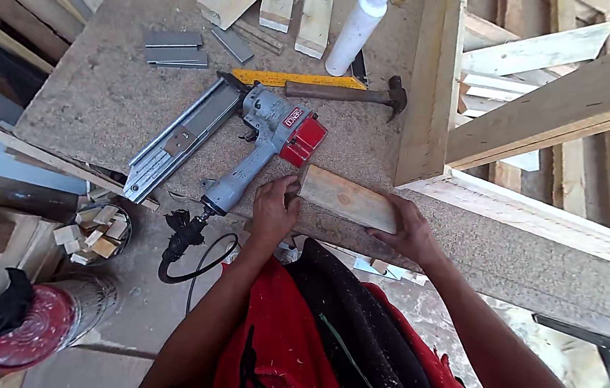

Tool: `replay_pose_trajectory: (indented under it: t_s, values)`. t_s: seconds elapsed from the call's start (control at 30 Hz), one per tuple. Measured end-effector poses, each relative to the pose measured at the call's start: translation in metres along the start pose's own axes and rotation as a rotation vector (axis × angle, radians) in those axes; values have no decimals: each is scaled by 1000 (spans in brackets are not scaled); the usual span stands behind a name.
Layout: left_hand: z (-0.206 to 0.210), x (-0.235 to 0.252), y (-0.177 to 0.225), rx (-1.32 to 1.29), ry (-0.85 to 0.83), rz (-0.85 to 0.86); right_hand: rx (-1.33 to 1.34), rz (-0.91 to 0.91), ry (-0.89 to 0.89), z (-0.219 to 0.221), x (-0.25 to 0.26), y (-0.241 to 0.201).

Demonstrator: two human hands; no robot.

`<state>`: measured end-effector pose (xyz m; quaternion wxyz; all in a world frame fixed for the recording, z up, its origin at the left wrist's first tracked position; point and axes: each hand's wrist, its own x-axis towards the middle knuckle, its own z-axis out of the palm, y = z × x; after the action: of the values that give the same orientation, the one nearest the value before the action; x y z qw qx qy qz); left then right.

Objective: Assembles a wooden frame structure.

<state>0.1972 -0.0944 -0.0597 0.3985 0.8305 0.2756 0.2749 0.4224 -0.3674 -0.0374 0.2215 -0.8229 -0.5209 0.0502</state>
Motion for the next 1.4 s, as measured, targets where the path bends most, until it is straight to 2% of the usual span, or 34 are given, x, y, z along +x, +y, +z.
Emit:
replay_pose_trajectory:
  t_s: [0.27,0.37,0.53,0.77,0.83,0.9,0.97,1.07,1.17,1.4]
  values:
    - [-4,10,-1,-41,-30,-41,3,89,-36,-4,4,-11]
    - [-6,7,-1,-27,-53,-7,34,64,-49,-6,4,-12]
    - [-4,3,-5,-18,-48,41,133,21,48,-5,-9,6]
    - [-2,5,-3,70,-64,38,140,31,35,-5,-14,12]
    - [-12,10,14,231,-148,142,132,14,41,-5,-13,12]
    - [-23,28,36,369,-281,374,133,3,52,-5,-12,13]
    - [-27,57,60,563,-520,590,146,-17,64,-5,-13,13]
    - [-16,100,79,826,-806,788,154,-23,66,-6,-13,13]
    - [-4,125,77,887,-935,869,169,-25,74,-5,-12,15]
    - [1,132,79,922,-987,872,179,-37,90,-3,-12,16]
